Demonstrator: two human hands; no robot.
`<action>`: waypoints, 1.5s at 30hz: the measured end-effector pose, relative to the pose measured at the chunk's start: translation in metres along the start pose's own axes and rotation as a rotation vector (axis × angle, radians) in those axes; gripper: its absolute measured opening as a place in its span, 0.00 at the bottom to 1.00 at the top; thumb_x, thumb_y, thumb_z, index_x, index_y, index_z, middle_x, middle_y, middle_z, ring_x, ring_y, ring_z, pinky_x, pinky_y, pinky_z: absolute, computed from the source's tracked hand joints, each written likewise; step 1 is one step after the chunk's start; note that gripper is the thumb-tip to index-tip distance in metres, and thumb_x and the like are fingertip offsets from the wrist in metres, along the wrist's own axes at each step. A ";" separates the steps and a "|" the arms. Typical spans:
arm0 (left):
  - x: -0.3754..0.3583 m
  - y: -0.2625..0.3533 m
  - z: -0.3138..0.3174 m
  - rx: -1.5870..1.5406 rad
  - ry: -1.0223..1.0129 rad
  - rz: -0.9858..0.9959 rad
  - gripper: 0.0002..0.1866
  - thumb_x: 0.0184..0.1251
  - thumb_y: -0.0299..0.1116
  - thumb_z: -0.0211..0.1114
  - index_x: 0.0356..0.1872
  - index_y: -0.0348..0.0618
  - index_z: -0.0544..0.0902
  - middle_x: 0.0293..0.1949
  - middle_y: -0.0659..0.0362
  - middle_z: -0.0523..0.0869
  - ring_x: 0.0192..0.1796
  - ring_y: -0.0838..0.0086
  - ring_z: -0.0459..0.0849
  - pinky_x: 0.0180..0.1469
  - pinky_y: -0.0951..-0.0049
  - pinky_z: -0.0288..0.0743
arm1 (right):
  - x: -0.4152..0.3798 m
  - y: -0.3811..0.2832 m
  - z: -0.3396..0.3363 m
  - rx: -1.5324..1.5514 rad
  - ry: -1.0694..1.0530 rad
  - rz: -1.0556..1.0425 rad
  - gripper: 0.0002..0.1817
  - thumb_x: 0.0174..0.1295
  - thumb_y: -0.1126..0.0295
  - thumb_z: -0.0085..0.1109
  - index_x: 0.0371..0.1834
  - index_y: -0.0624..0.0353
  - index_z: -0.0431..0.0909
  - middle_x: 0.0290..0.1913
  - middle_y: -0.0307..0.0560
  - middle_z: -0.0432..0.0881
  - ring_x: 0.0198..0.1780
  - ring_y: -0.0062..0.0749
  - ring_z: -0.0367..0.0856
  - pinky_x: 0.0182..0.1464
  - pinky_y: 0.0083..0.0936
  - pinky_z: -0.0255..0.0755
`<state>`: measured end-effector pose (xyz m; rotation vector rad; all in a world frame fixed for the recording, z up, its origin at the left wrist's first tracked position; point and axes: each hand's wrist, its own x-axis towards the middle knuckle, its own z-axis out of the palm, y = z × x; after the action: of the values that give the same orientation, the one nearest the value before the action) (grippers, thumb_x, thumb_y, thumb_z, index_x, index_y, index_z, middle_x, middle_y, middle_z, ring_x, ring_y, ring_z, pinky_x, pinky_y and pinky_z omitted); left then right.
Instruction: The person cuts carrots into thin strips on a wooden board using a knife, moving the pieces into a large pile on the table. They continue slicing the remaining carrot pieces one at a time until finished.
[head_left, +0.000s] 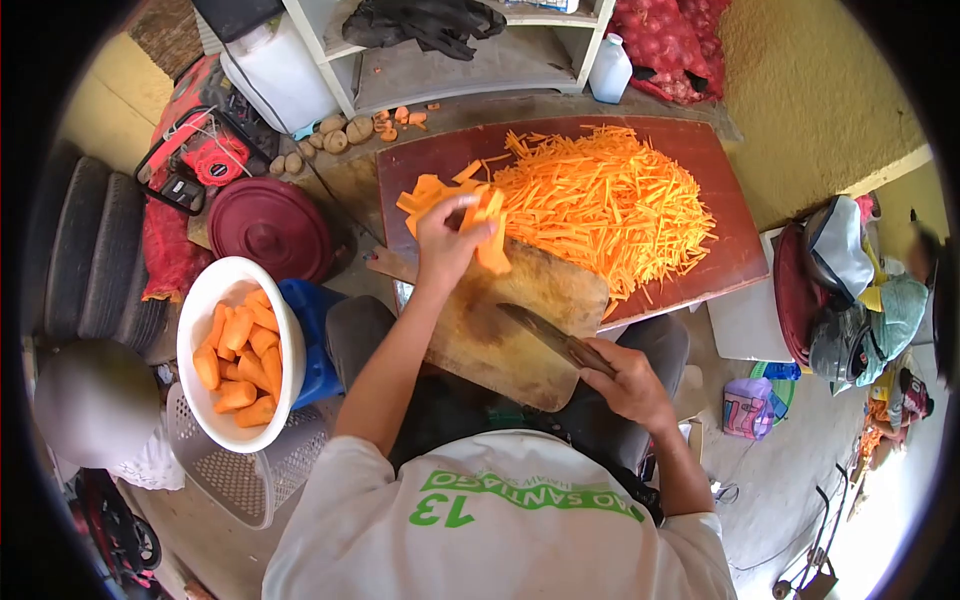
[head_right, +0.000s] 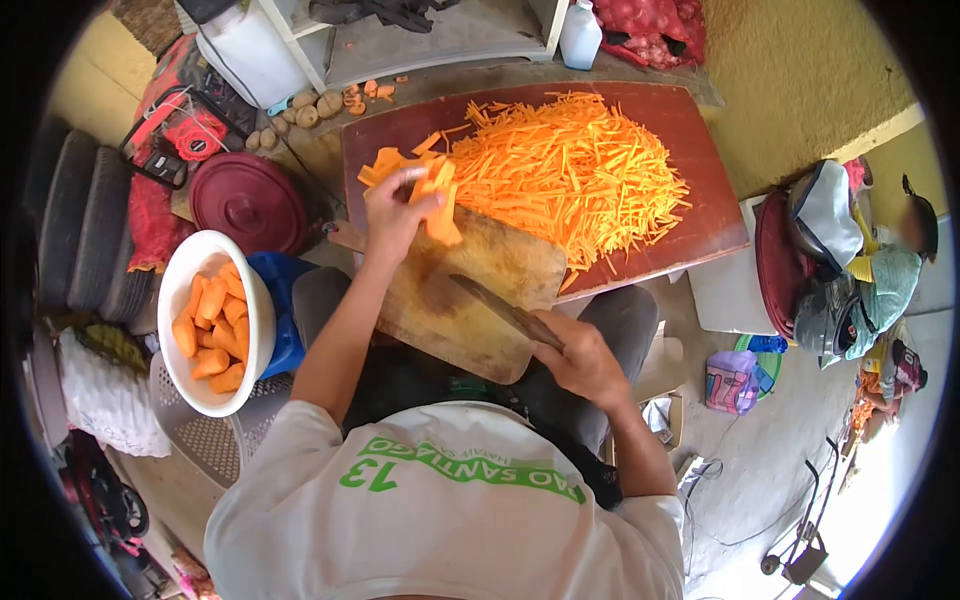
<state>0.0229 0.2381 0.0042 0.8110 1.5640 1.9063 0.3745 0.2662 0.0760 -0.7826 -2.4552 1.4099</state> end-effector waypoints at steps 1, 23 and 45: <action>-0.017 -0.017 -0.008 0.023 0.010 -0.022 0.26 0.62 0.18 0.86 0.62 0.29 0.89 0.57 0.53 0.93 0.56 0.71 0.93 0.59 0.69 0.88 | -0.005 -0.004 -0.008 0.040 -0.015 0.039 0.24 0.74 0.76 0.71 0.72 0.63 0.84 0.49 0.61 0.90 0.48 0.48 0.91 0.54 0.35 0.84; -0.075 0.034 -0.036 1.190 -0.420 0.300 0.48 0.55 0.54 0.91 0.77 0.43 0.84 0.73 0.45 0.78 0.73 0.44 0.78 0.73 0.47 0.77 | 0.032 -0.006 0.007 0.153 0.087 0.171 0.29 0.82 0.71 0.65 0.83 0.67 0.74 0.62 0.64 0.91 0.62 0.44 0.92 0.68 0.36 0.81; -0.027 0.038 -0.022 1.271 -0.670 0.316 0.42 0.51 0.42 0.86 0.69 0.33 0.85 0.74 0.48 0.79 0.81 0.50 0.72 0.82 0.50 0.67 | 0.033 0.000 0.012 0.136 0.148 0.101 0.29 0.81 0.72 0.65 0.82 0.69 0.75 0.62 0.61 0.92 0.62 0.36 0.91 0.68 0.34 0.81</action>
<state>0.0234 0.1967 0.0350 2.0068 2.1110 0.3978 0.3420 0.2751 0.0668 -0.9547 -2.2121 1.4782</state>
